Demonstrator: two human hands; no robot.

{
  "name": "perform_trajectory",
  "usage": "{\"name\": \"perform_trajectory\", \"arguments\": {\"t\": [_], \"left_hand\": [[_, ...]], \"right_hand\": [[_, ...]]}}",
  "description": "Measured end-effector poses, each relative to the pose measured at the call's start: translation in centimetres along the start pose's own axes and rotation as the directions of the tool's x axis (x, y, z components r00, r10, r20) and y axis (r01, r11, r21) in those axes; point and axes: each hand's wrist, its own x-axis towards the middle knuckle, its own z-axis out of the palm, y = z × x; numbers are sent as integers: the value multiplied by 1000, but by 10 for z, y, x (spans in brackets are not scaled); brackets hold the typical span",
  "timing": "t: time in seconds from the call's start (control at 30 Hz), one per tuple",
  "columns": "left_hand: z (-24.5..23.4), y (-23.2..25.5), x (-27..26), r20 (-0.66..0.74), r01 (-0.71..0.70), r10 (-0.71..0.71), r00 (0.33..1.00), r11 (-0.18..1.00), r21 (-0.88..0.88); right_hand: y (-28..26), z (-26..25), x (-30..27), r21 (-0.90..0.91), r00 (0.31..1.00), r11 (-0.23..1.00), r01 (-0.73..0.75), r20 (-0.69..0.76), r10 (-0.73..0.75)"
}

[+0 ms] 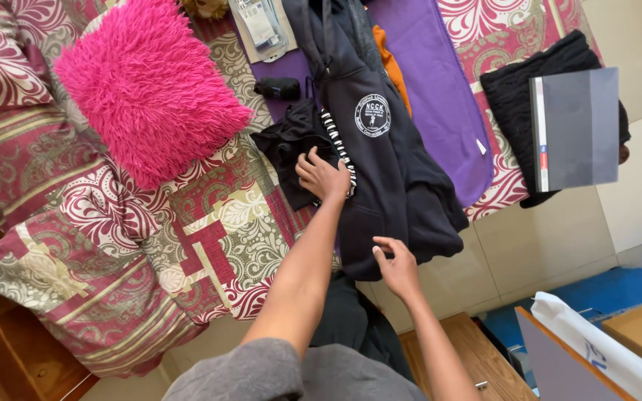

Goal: Fold various pieces of clothing on the bed and organize them on a closet shelf.

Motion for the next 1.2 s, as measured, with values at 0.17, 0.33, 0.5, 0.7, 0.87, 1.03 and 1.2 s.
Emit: {"name": "perform_trajectory", "arguments": {"t": [0.17,0.33,0.5,0.7,0.87,1.03,1.2], "left_hand": [[2,3,40,216,109,-153,964,973,205],[46,-12,59,100,119,-152,983,954,274],[38,-52,60,-22,27,-27,999,999,-31],[-19,-55,52,32,-85,89,996,991,-99],[-10,-30,20,-118,-140,145,982,989,46],[28,-59,21,-47,-117,137,989,948,298],[-3,-74,8,1,-402,436,900,830,386]], "right_hand": [[8,17,-9,21,995,1000,-11,104,9],[20,22,-16,-46,958,984,-175,222,181],[25,19,-4,-33,940,970,-240,240,241],[25,27,19,-46,960,990,-134,241,141],[-16,29,33,-85,981,994,-74,172,88],[-32,27,31,-45,985,997,-70,156,76],[-27,27,22,-15,989,997,-73,131,75]]}}
